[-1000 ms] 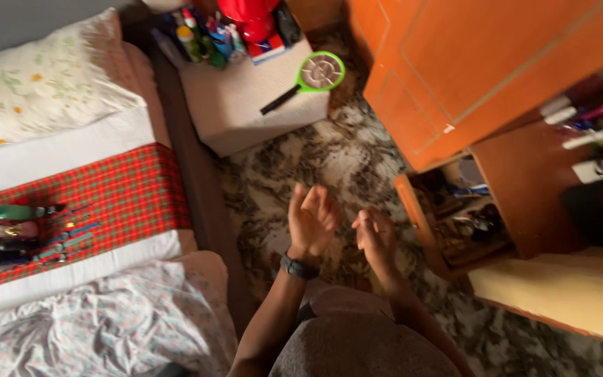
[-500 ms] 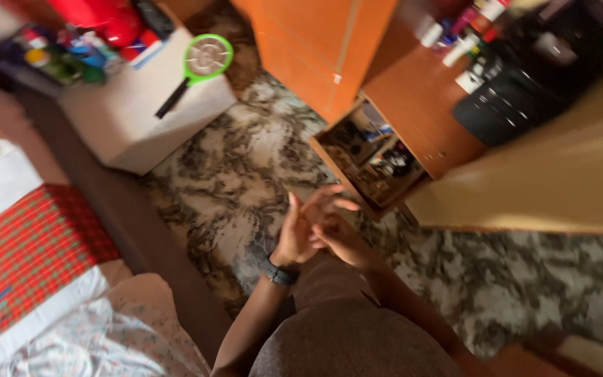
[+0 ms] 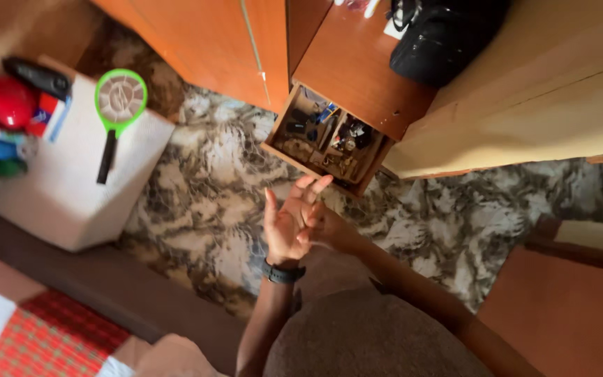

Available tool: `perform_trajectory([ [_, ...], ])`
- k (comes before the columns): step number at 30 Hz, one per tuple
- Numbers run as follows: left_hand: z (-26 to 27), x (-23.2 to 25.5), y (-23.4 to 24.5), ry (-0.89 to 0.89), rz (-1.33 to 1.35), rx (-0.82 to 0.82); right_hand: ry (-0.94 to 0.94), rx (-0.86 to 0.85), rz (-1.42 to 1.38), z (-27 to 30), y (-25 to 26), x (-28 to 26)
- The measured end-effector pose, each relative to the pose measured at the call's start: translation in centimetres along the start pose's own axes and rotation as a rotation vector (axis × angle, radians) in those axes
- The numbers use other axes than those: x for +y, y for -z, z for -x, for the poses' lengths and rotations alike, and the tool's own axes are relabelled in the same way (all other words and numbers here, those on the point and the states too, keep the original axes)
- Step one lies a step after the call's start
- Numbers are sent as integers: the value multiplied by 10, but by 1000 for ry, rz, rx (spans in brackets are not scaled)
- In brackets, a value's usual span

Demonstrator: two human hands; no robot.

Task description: The person stands beside a bed where watches and small accessories are laid out on a plaid runner, picks up and handles individual watches and a small round case, and repeatedly reaches into an open dresser drawer to retrieve or return small items such as jewelry and sunglasses, placing them on the bed next to a suitcase.

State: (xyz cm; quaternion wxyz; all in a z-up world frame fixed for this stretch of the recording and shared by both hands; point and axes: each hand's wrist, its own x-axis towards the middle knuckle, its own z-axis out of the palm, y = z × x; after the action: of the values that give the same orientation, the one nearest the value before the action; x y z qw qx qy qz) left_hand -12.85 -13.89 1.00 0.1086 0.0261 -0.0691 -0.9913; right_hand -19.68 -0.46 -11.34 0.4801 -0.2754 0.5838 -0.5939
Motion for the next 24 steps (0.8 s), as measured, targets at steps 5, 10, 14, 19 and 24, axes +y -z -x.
perform_trajectory([
  [5,-23,22,7,-10,56,38,-212,50,235,-15,-11,-63],
  [10,-22,32,41,24,236,80,-14,98,266,-34,-23,-91],
  [14,-22,31,51,-49,273,78,87,45,216,-49,-24,-83],
  [19,-25,17,44,-167,230,169,232,-43,110,-56,-4,-86],
  [24,-35,-18,45,-239,232,229,14,-217,367,-49,40,-88],
])
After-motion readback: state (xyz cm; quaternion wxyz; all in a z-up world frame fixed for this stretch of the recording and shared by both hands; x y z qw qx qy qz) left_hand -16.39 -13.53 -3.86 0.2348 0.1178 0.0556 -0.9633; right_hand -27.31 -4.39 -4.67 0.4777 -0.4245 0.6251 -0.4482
